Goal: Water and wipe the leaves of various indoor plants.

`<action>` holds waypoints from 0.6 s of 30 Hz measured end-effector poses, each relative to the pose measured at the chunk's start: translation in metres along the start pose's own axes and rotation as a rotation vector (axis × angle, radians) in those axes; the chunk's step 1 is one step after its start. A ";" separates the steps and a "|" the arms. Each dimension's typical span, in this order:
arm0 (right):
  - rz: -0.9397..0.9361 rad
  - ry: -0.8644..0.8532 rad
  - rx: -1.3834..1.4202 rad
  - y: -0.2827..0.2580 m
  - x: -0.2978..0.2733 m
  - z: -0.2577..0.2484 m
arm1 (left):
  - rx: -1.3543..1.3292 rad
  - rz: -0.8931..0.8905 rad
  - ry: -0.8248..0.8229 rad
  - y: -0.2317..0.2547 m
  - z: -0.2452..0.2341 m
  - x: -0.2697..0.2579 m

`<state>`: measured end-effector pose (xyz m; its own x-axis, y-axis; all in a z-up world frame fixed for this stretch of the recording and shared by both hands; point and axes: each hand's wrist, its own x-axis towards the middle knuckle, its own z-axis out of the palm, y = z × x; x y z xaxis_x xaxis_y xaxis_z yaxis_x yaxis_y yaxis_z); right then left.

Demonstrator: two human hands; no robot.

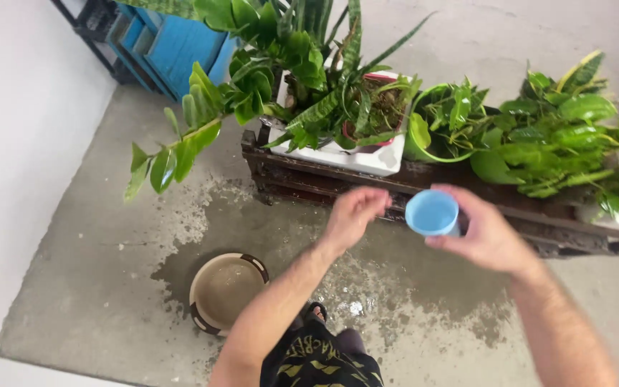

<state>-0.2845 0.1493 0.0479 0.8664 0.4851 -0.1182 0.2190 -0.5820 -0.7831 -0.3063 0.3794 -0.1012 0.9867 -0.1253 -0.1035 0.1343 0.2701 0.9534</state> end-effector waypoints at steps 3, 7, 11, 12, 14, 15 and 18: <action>-0.055 -0.056 -0.067 -0.047 0.043 -0.027 | -0.009 0.114 0.083 0.045 -0.012 0.036; -0.125 -0.151 -0.280 -0.115 0.103 -0.043 | -0.246 0.080 0.128 0.102 -0.033 0.077; -0.293 -0.177 -0.376 -0.157 0.159 -0.045 | -0.164 -0.186 0.229 0.158 -0.057 0.108; -0.296 -0.182 -0.377 -0.167 0.171 -0.045 | -0.166 -0.185 0.234 0.147 -0.070 0.127; -0.318 -0.205 -0.441 -0.185 0.193 -0.045 | -0.071 -0.114 0.123 0.124 -0.096 0.162; -0.322 -0.204 -0.438 -0.187 0.203 -0.047 | -0.067 -0.113 0.126 0.122 -0.102 0.175; -0.302 -0.212 -0.489 -0.188 0.224 -0.053 | -0.102 0.214 0.208 0.134 -0.102 0.186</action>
<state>-0.1076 0.3329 0.2013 0.6367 0.7654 -0.0933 0.6651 -0.6064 -0.4358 -0.0956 0.4896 -0.0214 0.9896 0.1402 0.0308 -0.0805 0.3646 0.9277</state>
